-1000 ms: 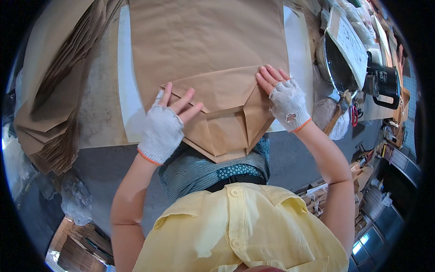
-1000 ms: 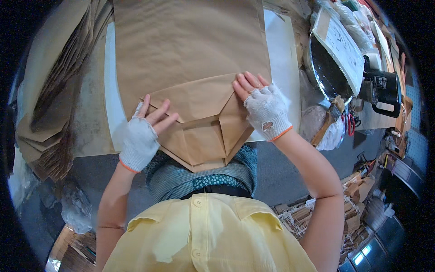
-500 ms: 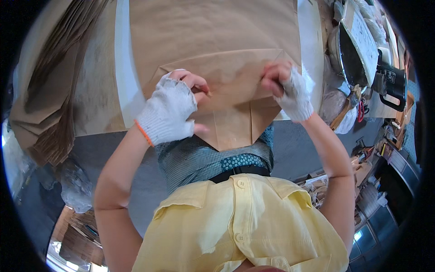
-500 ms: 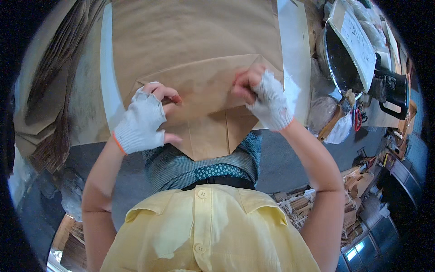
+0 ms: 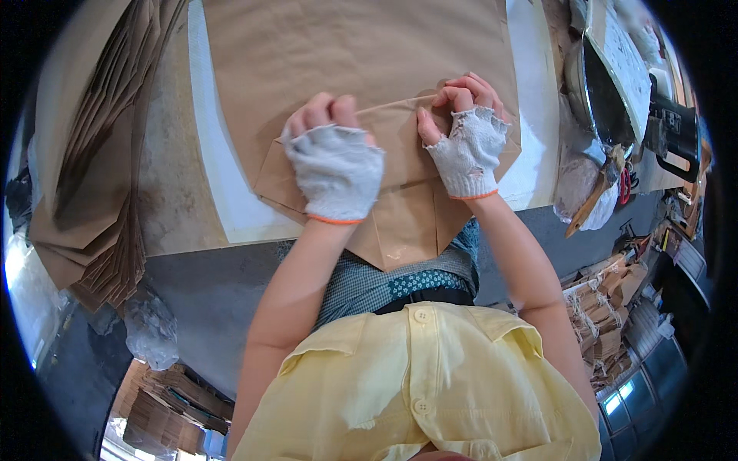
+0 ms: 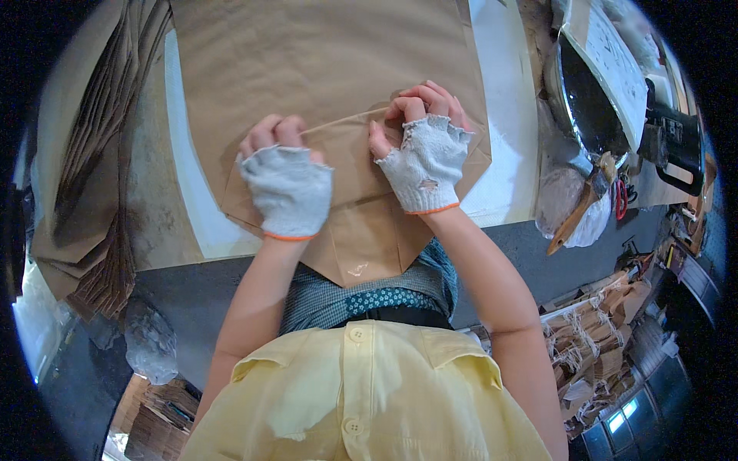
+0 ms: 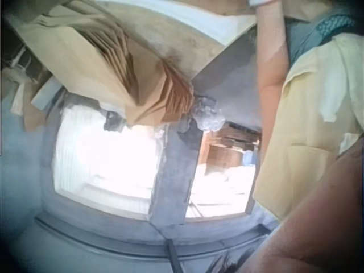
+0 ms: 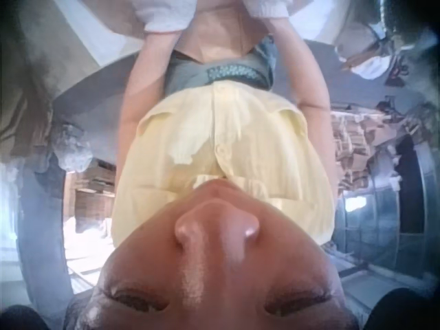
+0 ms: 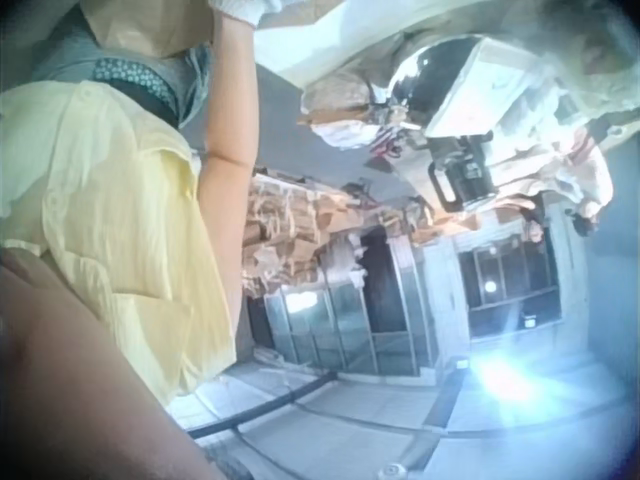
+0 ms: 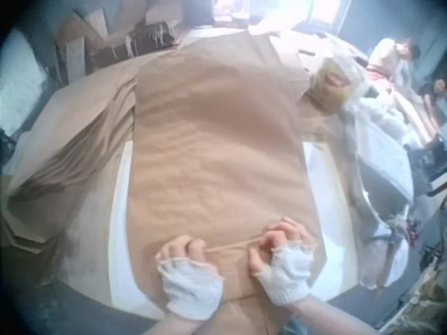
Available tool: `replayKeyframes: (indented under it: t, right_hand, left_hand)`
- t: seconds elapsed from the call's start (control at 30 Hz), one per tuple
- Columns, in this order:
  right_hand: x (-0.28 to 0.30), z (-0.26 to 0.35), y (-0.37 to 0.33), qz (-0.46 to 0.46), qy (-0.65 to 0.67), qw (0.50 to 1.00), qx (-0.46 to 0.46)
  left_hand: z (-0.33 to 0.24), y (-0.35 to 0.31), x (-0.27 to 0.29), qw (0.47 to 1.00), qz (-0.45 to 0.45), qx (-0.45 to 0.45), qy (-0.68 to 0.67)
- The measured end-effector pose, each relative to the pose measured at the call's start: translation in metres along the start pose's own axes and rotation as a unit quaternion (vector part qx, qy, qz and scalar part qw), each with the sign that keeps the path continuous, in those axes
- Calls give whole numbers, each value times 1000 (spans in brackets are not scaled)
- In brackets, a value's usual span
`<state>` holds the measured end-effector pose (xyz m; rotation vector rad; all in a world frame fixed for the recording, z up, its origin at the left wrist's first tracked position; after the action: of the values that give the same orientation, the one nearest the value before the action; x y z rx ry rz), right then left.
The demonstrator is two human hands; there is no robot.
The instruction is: The person repeatedly folds the top flaps of brown paper envelopes and applies a liquid adhesive with a brush to seal them. The sealed envelopes are stacked on the table. The person handles envelopes one at a time and uses a brush and a small container of adhesive.
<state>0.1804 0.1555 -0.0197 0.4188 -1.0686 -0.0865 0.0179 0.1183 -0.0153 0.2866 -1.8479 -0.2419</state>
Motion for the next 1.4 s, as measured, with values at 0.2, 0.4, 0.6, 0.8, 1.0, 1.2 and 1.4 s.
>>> replayKeyframes:
  t: [0.2, 0.4, 0.6, 0.8, 1.0, 1.2, 1.4]
  right_hand:
    - [-1, 0, -3, -9, 31, 999, 38]
    - [-24, 64, -33, 109, 71, 968, 214]
    - [13, -29, -23, 191, -81, 974, 96]
    - [24, -133, 0, -6, 337, 914, -225]
    - [-5, -161, -5, 88, 284, 909, -293]
    - [20, -138, -24, -57, 321, 891, -317]
    - [48, -134, 14, -76, 49, 994, -62]
  left_hand:
    - [-33, -31, -6, 980, 142, -65, -125]
    - [8, -43, 1, 981, 162, -61, -84]
    - [14, -44, 32, 980, 163, -75, -90]
    - [-19, -30, 28, 973, 75, -195, -96]
    - [135, 37, 80, 928, -45, 199, -311]
    - [212, 57, 178, 582, -352, 316, -662]
    - [321, 87, 163, 566, -410, 414, -583]
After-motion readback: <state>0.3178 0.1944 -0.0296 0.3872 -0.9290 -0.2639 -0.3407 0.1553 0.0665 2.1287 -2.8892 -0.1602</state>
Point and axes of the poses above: each hand's wrist, its own y-axis towards the middle knuckle, its own x-axis out of the back of the hand, z = x × y, the point moved 8 cm from there along y, towards the middle knuckle, and after that the axes turned 2 degrees about -z, right-handed, at the moved point
